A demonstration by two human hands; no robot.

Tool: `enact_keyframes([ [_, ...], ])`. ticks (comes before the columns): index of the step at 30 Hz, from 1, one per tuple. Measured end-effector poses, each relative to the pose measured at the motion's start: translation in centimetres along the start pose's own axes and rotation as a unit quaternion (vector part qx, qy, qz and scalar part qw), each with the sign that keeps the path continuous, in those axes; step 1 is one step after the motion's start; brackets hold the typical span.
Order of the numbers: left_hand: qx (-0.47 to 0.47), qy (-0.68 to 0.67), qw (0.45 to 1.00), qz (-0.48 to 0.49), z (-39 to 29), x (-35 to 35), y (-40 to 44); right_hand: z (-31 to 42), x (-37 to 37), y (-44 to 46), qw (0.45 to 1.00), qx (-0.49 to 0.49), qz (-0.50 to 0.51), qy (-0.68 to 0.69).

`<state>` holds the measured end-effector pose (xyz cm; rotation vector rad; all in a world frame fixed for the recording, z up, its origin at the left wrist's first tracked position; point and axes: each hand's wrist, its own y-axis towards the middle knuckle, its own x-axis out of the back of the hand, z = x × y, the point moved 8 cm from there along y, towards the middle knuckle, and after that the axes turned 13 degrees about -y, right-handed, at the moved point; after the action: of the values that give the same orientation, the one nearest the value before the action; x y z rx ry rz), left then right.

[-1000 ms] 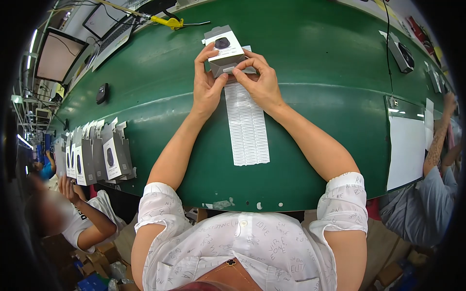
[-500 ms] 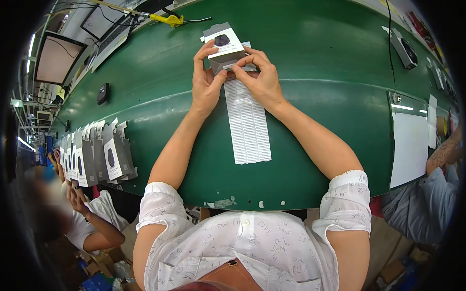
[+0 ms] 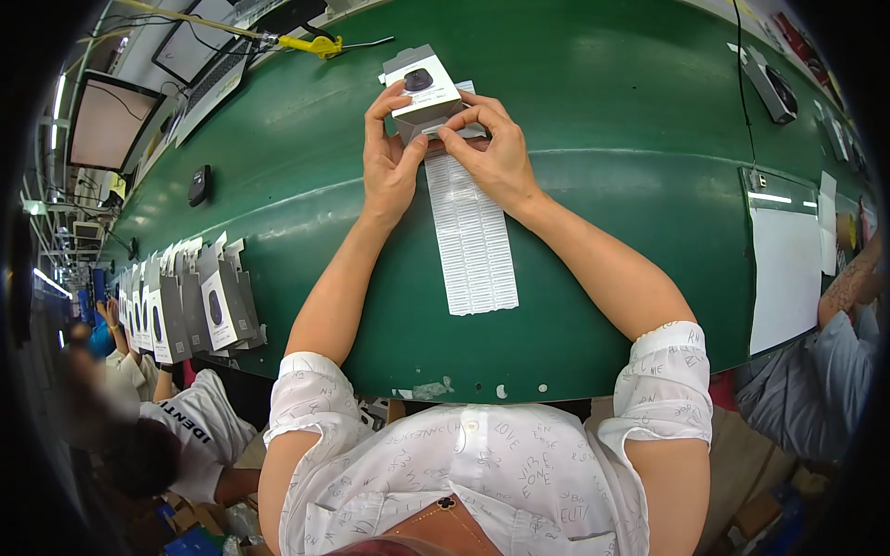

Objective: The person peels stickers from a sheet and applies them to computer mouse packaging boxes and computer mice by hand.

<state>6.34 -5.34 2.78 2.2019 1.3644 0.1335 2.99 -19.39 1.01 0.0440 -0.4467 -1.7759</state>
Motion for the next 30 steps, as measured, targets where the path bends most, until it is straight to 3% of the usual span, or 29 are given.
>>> enact_keyframes([
  [30, -0.001, 0.020, 1.000, 0.010, -0.1, -0.4, -0.1, 1.3, 0.7, -0.4, 0.996, 0.005, -0.049, -0.071],
])
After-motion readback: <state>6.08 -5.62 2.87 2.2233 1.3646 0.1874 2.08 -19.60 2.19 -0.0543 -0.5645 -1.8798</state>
